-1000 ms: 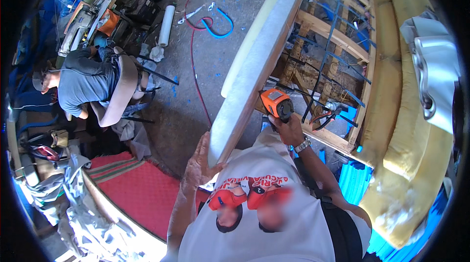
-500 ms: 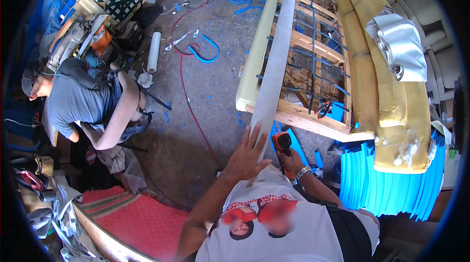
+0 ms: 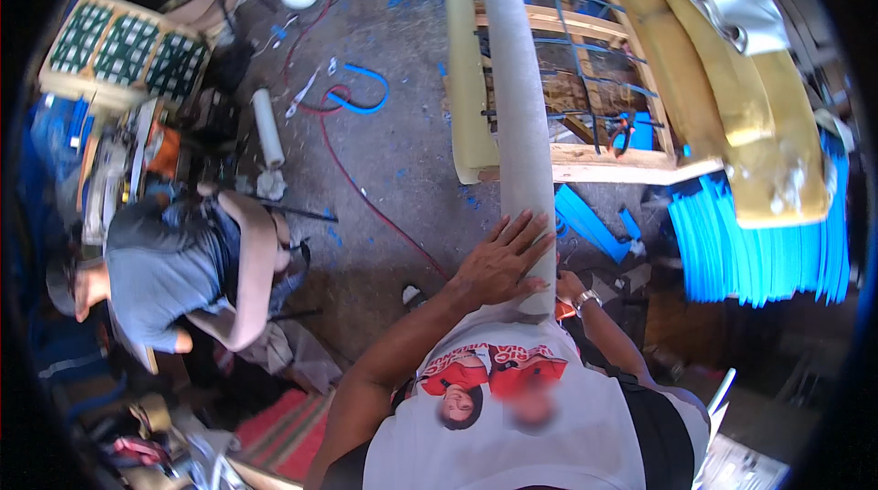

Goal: Applying foam padding and stapling it onto a wooden couch frame.

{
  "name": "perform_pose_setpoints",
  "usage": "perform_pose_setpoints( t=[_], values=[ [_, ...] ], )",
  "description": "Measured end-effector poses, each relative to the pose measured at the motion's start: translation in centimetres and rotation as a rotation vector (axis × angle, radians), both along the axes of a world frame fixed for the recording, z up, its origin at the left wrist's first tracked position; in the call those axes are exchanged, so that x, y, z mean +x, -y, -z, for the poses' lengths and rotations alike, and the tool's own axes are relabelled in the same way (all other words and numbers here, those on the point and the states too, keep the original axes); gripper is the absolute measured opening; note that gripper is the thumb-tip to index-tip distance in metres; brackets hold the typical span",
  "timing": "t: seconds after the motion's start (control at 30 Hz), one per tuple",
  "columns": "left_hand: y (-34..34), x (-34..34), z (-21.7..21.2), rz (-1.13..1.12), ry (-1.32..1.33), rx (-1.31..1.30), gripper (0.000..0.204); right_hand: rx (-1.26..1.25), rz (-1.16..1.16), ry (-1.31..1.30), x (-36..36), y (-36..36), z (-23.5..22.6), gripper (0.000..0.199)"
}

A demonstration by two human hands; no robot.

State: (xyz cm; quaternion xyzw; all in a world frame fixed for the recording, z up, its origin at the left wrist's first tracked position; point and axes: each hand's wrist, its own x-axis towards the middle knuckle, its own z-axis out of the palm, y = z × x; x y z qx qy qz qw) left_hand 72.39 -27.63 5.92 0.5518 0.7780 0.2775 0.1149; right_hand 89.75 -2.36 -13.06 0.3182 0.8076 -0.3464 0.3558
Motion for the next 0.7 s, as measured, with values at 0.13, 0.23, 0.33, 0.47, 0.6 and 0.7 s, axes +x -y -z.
perform_pose_setpoints(
  t=[0.13, 0.23, 0.33, 0.47, 0.6, 0.7],
  values=[
    [-0.2, -2.9, 0.4, 0.128, -0.061, 0.105, 0.078, -0.244, 0.55, -0.212, 4.9, 6.3, -2.6, 0.076],
    [-0.9, -4.2, 0.6, 0.23, -0.118, 0.138, 0.077, -0.598, 1.157, -0.468, 7.7, 10.9, -7.7, 0.081],
    [-1.6, -5.0, 1.0, 0.293, -0.154, 0.184, 0.079, -0.533, 1.249, -0.671, 7.9, 15.1, -12.4, 0.087],
    [-2.3, -6.3, 1.1, 0.385, -0.16, 0.173, 0.084, -0.125, 1.176, -0.72, 4.7, 18.5, -16.1, 0.092],
    [-3.0, -8.3, 1.2, 0.524, -0.187, 0.108, 0.086, 0.171, 1.128, -0.732, 1.1, 19.6, -16.2, 0.089],
    [-3.7, -10.4, 1.6, 0.606, -0.188, 0.059, 0.085, 0.099, 1.279, -0.718, 1.0, 20.0, -15.8, 0.088]
  ],
)
